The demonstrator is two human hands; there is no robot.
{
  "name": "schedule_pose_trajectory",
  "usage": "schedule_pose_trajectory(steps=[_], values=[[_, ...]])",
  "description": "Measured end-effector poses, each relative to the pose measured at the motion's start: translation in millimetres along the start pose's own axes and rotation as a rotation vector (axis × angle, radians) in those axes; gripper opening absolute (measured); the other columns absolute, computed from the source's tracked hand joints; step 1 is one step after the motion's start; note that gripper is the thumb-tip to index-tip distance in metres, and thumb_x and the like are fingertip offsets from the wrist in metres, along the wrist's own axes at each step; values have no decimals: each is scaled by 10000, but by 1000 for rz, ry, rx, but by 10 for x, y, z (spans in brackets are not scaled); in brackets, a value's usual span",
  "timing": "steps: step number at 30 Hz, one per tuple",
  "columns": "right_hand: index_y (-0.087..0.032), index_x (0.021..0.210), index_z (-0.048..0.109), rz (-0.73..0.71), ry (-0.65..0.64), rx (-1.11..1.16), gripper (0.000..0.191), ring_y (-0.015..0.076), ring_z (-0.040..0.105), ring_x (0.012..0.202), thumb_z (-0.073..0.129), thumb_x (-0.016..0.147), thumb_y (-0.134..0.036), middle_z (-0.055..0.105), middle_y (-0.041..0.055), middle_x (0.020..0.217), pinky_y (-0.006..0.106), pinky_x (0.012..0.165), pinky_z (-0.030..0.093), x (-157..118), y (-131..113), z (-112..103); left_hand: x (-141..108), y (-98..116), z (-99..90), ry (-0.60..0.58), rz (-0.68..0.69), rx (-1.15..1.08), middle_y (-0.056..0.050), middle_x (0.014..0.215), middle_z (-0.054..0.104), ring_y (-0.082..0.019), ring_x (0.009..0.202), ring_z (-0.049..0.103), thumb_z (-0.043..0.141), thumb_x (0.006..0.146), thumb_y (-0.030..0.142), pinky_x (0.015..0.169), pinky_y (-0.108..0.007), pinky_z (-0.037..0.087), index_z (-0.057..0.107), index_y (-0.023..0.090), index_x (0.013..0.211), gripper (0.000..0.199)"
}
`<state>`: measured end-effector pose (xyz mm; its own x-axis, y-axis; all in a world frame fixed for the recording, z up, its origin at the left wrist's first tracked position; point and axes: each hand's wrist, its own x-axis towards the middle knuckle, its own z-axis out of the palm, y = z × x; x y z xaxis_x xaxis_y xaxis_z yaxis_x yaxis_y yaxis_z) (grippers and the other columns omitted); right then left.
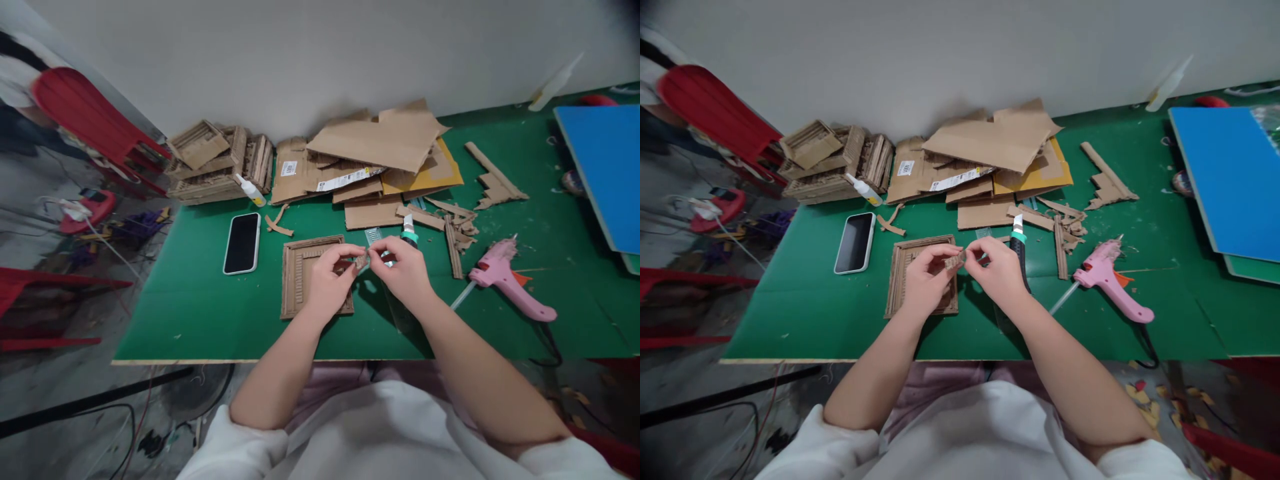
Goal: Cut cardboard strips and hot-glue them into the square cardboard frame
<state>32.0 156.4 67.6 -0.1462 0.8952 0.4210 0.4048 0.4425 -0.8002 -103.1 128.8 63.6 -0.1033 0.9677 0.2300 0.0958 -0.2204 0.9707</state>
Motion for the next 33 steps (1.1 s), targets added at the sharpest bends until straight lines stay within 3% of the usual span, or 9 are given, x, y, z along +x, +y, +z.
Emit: schedule_pose_trajectory(steps=[11, 22, 28, 33], values=[[-175, 678, 584, 78, 19, 77, 63, 85, 559, 598, 539, 720, -164, 609, -7, 658, 183, 518, 490, 29, -35, -34, 33, -1, -35, -5, -60, -149, -27, 891, 660, -149, 881, 607, 690, 683, 196, 771, -282, 481, 621, 196, 828, 160], [-173, 771, 625, -12, -20, 47, 92, 82, 566, 641, 535, 752, -181, 621, 11, 709, 173, 548, 496, 2, -32, -25, 21, -9, -27, 16, 9, -79, -19, 898, 649, -128, 851, 607, 670, 708, 182, 771, -256, 479, 626, 201, 837, 138], [-181, 713, 589, 4, -22, -13, 74, 83, 539, 611, 522, 746, -186, 592, -1, 676, 187, 548, 478, -2, -9, -11, 5, -11, -14, 18, 60, 76, -35, 895, 646, -143, 878, 601, 644, 728, 202, 731, -247, 492, 632, 192, 810, 83], [-180, 694, 565, 68, -19, -1, 63, 89, 536, 619, 514, 730, -189, 586, -1, 679, 191, 547, 461, 4, -10, -14, 2, -28, -8, 45, 44, 22, -37, 896, 643, -143, 846, 609, 658, 719, 240, 710, -253, 505, 608, 190, 843, 143]])
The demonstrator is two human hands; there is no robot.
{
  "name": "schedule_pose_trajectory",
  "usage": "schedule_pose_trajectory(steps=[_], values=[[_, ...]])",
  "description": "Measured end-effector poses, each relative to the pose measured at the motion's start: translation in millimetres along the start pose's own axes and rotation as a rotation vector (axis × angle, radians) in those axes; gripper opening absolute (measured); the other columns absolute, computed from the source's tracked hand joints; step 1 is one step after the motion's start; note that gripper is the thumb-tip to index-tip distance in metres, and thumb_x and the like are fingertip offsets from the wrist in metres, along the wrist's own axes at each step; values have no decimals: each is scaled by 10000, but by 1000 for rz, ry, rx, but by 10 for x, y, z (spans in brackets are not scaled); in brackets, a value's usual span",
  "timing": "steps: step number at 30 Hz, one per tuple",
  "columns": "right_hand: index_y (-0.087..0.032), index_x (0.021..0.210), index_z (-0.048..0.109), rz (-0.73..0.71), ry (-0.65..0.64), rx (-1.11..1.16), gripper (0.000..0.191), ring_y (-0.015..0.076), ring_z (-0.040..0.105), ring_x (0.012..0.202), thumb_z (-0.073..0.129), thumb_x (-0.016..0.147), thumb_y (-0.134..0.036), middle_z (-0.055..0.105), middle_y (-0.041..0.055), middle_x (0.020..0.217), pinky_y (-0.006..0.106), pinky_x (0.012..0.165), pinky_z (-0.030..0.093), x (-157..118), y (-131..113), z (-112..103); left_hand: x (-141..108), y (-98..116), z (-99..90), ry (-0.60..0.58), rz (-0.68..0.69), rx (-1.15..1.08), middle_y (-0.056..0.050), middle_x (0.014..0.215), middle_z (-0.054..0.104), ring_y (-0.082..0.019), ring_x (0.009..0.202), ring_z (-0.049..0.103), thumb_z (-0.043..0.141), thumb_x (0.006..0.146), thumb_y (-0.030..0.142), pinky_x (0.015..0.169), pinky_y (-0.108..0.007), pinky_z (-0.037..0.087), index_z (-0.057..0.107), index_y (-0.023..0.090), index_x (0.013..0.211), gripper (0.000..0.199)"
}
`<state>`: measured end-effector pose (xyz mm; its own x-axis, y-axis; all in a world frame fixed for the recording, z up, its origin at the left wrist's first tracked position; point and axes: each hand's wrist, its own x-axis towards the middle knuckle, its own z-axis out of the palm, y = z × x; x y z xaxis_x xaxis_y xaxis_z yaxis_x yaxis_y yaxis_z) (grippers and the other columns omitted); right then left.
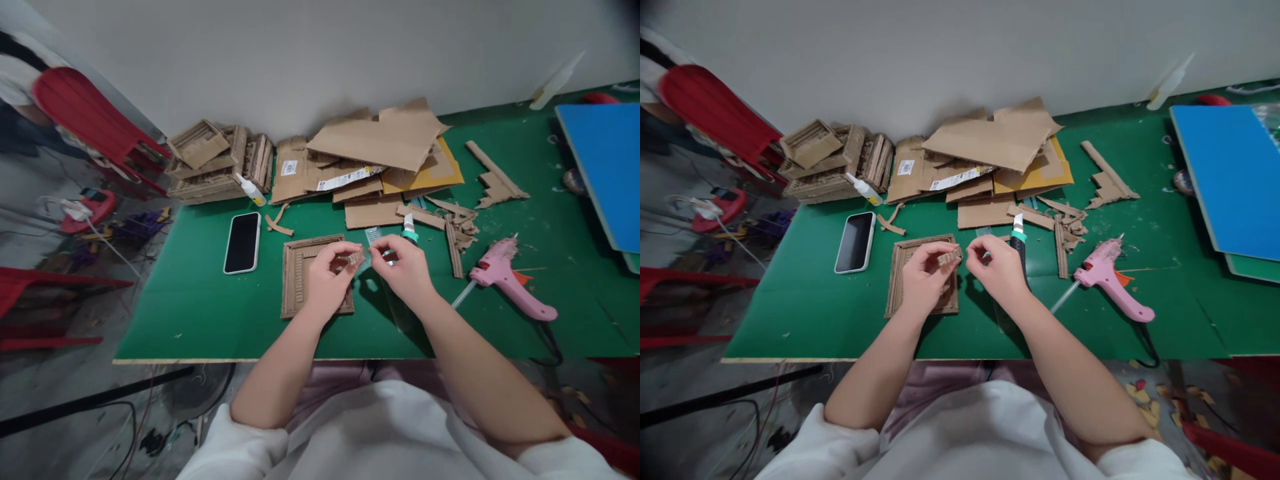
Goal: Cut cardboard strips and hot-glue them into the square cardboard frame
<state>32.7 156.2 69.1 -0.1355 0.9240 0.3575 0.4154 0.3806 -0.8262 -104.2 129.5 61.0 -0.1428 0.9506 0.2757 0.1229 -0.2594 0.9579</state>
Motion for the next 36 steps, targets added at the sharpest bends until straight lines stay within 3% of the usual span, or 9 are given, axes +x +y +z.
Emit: schedule_pose_trajectory(steps=[5, 9, 14, 17, 21, 25, 28, 31, 36], values=[[-184, 711, 576, 96, -44, -31, 167, 98, 534, 637, 482, 796, -293, 598, 7, 696, 206, 565, 441, 17, 43, -9, 66, 41, -88, 85, -43, -102, -9, 852, 591, -113, 737, 602, 632, 745, 252, 647, -234, 512, 545, 218, 985, 258], [-188, 710, 582, 71, -105, -174, 198, 122, 535, 675, 486, 802, -334, 601, 20, 718, 237, 592, 431, 26, 129, 5, 114, 148, -360, 131, -6, -121, 8, 805, 532, -117, 720, 601, 594, 772, 256, 623, -237, 519, 425, 280, 1160, 425], [-204, 852, 591, 24, -172, -229, 144, 125, 550, 715, 474, 770, -189, 624, 17, 838, 251, 632, 442, 35, 198, 30, -41, 153, -791, 217, 0, 21, 55, 686, 466, -97, 683, 589, 665, 700, 240, 682, -242, 515, 492, 229, 993, 340], [-211, 874, 600, 31, -193, -209, 160, 129, 567, 742, 463, 793, -227, 637, 11, 841, 255, 645, 452, 42, 154, -9, -209, 63, -989, 283, -47, 86, 29, 761, 554, -109, 745, 608, 674, 685, 242, 697, -241, 503, 492, 204, 900, 285], [-224, 849, 611, 68, -271, -239, 167, 134, 578, 741, 469, 808, -303, 648, 2, 829, 252, 614, 453, 11, -2, -141, -387, -68, -1145, 246, -156, 183, -15, 829, 637, -158, 855, 629, 683, 667, 245, 803, -310, 483, 500, 185, 819, 245], [-232, 928, 613, 35, -415, -353, 218, 155, 586, 805, 441, 827, -319, 647, 17, 915, 272, 642, 471, -54, -81, -149, -479, -160, -1151, 216, -221, 75, -33, 875, 663, -195, 967, 615, 679, 668, 257, 891, -374, 450, 499, 187, 823, 248], [-212, 1066, 594, -100, -500, -505, 304, 204, 538, 991, 404, 830, -234, 615, 42, 1068, 331, 796, 463, -65, -4, -6, -523, -196, -1076, 179, -257, 36, -56, 939, 663, -199, 986, 609, 666, 680, 268, 877, -369, 461, 503, 185, 834, 239], [-162, 1060, 618, -221, -514, -625, 349, 208, 518, 1014, 375, 810, -147, 612, 68, 1091, 348, 892, 423, -46, 113, 135, -582, -196, -984, 149, -276, 110, -56, 941, 659, -188, 948, 617, 642, 702, 281, 840, -343, 475, 513, 182, 833, 209], [-159, 907, 678, -293, -441, -766, 301, 244, 510, 994, 397, 797, -167, 647, 97, 974, 419, 851, 427, -7, 222, 120, -759, -123, -836, 138, -247, 262, -18, 857, 639, -154, 866, 618, 612, 728, 279, 820, -299, 466, 530, 188, 828, 158]])
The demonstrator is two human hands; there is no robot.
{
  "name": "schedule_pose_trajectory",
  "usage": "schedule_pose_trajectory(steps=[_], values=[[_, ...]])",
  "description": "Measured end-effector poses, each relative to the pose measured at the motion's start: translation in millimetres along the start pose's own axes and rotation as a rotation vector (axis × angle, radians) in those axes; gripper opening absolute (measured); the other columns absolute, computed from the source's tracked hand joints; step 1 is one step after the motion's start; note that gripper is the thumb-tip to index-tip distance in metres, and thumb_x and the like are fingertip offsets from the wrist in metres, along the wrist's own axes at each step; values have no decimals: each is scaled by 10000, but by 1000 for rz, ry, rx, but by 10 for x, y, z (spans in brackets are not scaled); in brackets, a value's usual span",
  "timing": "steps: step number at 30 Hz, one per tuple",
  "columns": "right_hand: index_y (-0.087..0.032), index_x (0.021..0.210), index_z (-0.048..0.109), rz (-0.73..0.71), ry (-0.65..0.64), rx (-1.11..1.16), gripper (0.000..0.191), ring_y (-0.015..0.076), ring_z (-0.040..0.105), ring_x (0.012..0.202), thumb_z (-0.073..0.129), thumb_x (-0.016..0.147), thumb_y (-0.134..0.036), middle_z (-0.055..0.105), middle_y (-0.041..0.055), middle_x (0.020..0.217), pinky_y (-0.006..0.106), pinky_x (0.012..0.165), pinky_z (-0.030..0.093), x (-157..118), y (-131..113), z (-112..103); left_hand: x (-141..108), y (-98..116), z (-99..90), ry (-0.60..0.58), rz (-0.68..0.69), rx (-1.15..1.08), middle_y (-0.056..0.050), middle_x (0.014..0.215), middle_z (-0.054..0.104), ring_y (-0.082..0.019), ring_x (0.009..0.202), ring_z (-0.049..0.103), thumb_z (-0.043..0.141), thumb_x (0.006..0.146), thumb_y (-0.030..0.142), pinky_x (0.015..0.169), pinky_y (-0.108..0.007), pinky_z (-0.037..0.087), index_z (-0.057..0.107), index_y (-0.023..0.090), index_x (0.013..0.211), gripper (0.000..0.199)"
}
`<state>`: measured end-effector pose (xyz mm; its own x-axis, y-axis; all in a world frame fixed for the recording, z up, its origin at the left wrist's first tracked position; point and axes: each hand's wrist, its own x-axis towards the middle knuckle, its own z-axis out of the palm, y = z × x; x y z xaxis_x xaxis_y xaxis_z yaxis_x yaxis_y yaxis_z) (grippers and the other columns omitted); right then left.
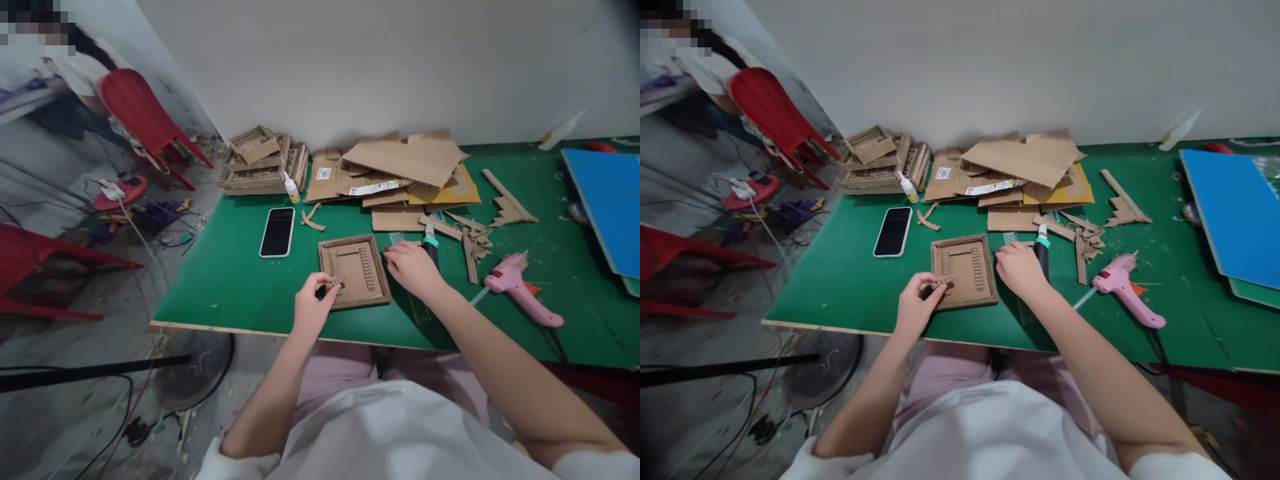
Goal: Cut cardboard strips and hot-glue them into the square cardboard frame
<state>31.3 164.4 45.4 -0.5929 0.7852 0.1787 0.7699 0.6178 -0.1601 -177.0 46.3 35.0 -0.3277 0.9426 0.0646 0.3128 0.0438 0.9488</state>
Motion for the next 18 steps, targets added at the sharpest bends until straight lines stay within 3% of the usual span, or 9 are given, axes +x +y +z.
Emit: schedule_pose_trajectory(steps=[4, 7, 12, 18], values=[[-153, 892, 684, 30, 146, -6, 277, 242, 507, 936, 427, 793, -186, 621, 113, 974, 417, 813, 445, 23, 71, -98, -159, 24, 53, 22, 19, -21, -31, 889, 640, -160, 896, 611, 609, 738, 263, 839, -309, 458, 515, 193, 833, 150], [-181, 900, 680, -6, 213, 60, 256, 224, 502, 886, 443, 809, -213, 611, 91, 926, 393, 797, 453, 118, 16, -150, -170, 12, 40, 110, 34, -87, -40, 916, 632, -164, 929, 601, 616, 740, 265, 868, -323, 449, 512, 192, 845, 166], [-203, 904, 680, -113, 172, 72, 222, 255, 463, 1020, 505, 808, -300, 581, 98, 1032, 432, 865, 424, 313, -157, -52, -55, 3, -45, 167, 106, -118, -35, 876, 624, -145, 867, 596, 617, 744, 263, 821, -295, 474, 559, 178, 848, 146], [-204, 938, 674, -124, 133, 65, 233, 300, 344, 1225, 577, 766, -328, 530, 110, 1179, 482, 960, 363, 391, -232, 129, 29, 47, -53, 110, 201, 108, -40, 929, 652, -153, 859, 596, 588, 770, 256, 822, -317, 476, 621, 201, 931, 173]])
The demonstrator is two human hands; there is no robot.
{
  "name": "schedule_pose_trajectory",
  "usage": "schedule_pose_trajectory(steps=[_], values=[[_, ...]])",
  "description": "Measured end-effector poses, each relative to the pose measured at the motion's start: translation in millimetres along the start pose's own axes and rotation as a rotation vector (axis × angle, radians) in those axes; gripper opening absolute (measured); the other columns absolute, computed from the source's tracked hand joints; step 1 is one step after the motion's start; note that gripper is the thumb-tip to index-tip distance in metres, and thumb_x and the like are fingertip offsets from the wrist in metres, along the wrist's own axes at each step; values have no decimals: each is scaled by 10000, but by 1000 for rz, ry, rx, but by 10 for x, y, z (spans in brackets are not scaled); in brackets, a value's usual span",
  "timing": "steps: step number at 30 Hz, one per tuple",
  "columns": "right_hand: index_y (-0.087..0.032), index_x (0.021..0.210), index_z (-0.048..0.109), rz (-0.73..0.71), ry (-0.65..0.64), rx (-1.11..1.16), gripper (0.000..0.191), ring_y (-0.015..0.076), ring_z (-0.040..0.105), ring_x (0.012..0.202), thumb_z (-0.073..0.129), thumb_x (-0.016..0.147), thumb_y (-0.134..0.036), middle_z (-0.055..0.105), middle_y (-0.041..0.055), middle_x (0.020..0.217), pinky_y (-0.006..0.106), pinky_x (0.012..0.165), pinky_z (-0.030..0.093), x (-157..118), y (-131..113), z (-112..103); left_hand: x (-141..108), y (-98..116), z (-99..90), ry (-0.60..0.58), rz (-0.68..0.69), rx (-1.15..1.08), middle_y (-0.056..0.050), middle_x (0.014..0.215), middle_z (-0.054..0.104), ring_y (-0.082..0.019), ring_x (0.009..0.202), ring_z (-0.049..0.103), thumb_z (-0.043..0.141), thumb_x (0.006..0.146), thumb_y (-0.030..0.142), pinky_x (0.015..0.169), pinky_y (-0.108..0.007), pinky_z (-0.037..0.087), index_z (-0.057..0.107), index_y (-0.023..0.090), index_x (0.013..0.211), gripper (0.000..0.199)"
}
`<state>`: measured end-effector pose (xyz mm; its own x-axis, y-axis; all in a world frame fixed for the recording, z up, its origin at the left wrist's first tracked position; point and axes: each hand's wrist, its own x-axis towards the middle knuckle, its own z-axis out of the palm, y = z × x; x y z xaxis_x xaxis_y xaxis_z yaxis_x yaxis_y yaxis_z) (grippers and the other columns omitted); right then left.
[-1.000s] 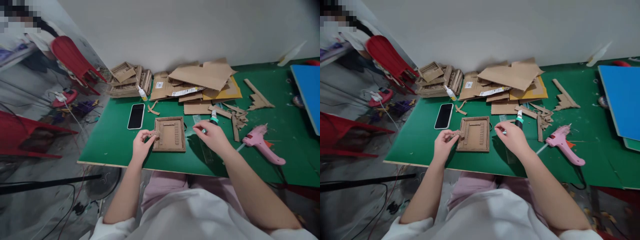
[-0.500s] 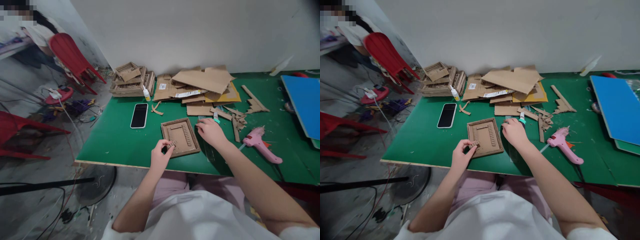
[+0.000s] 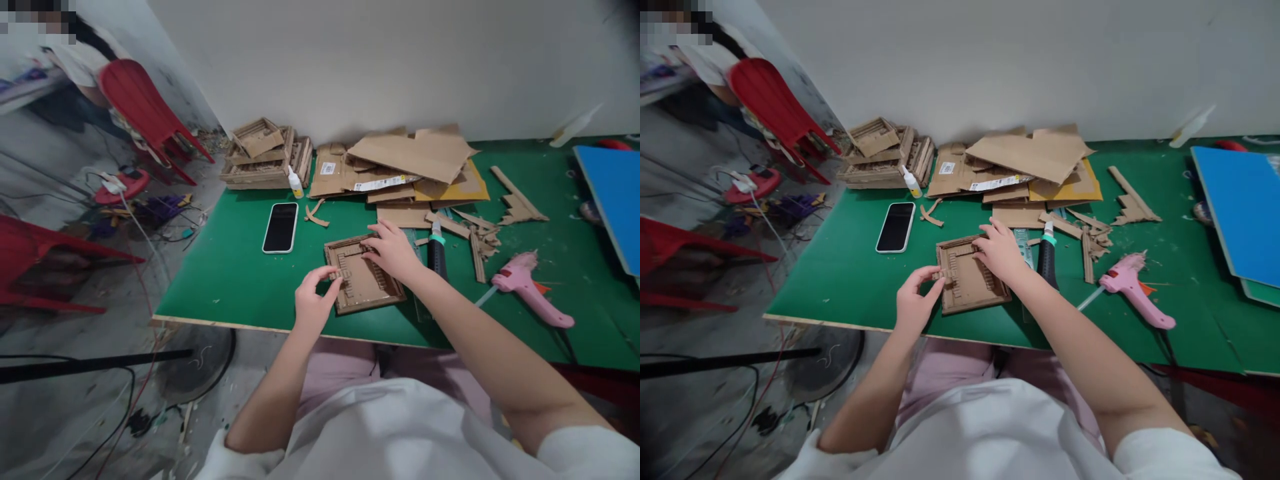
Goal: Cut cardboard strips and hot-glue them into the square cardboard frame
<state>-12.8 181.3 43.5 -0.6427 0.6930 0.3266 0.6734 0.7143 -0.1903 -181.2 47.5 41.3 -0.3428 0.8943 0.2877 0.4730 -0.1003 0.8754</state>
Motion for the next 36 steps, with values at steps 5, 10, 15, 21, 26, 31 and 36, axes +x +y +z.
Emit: schedule_pose_trajectory(steps=[5, 10, 15, 21, 26, 31, 36], values=[[-207, 872, 679, 32, 0, 40, 169, 296, 371, 1211, 559, 774, -276, 564, 86, 1135, 498, 935, 383, 1, -14, 67, 109, 56, 88, -156, 184, 153, -46, 897, 673, -173, 860, 605, 609, 759, 241, 801, -332, 493, 660, 219, 899, 151], [-193, 853, 673, 52, 5, 81, 167, 288, 386, 1206, 544, 779, -269, 578, 91, 1124, 485, 941, 387, 20, -28, 67, 190, 64, 180, -283, 272, 255, -55, 934, 679, -202, 961, 592, 588, 769, 205, 933, -431, 430, 660, 225, 940, 187], [-189, 967, 642, 65, 95, 158, 241, 259, 410, 1185, 478, 818, -287, 576, 97, 1129, 471, 979, 366, -91, -36, -130, 204, 39, 183, -422, 362, 345, -43, 862, 668, -209, 941, 572, 570, 782, 201, 995, -521, 330, 655, 223, 953, 192], [-201, 922, 643, 120, 81, 259, 218, 253, 415, 1177, 480, 824, -308, 594, 77, 1071, 459, 988, 367, -408, -44, -299, 165, 54, 120, -468, 417, 485, -63, 968, 593, -252, 1088, 466, 597, 760, 222, 1001, -532, 296, 677, 227, 910, 170], [-212, 935, 642, 122, 47, 293, 213, 254, 402, 1199, 478, 824, -292, 589, 78, 1091, 469, 995, 363, -516, -67, -288, 132, 83, 127, -492, 396, 551, -65, 1034, 577, -289, 1180, 403, 608, 756, 255, 1024, -567, 229, 669, 240, 946, 200], [-226, 933, 646, 158, 75, 318, 210, 249, 418, 1194, 483, 824, -303, 593, 72, 1099, 472, 992, 363, -602, -37, -388, 155, 120, 114, -498, 373, 512, -66, 1031, 582, -288, 1202, 397, 567, 791, 270, 1028, -576, 212, 664, 244, 949, 187], [-246, 916, 649, 234, 179, 331, 179, 227, 470, 1130, 513, 812, -296, 617, 51, 1044, 449, 976, 384, -777, 18, -534, 235, 123, 37, -426, 330, 457, -57, 998, 594, -265, 1160, 437, 545, 809, 244, 1022, -553, 246, 665, 245, 917, 163]])
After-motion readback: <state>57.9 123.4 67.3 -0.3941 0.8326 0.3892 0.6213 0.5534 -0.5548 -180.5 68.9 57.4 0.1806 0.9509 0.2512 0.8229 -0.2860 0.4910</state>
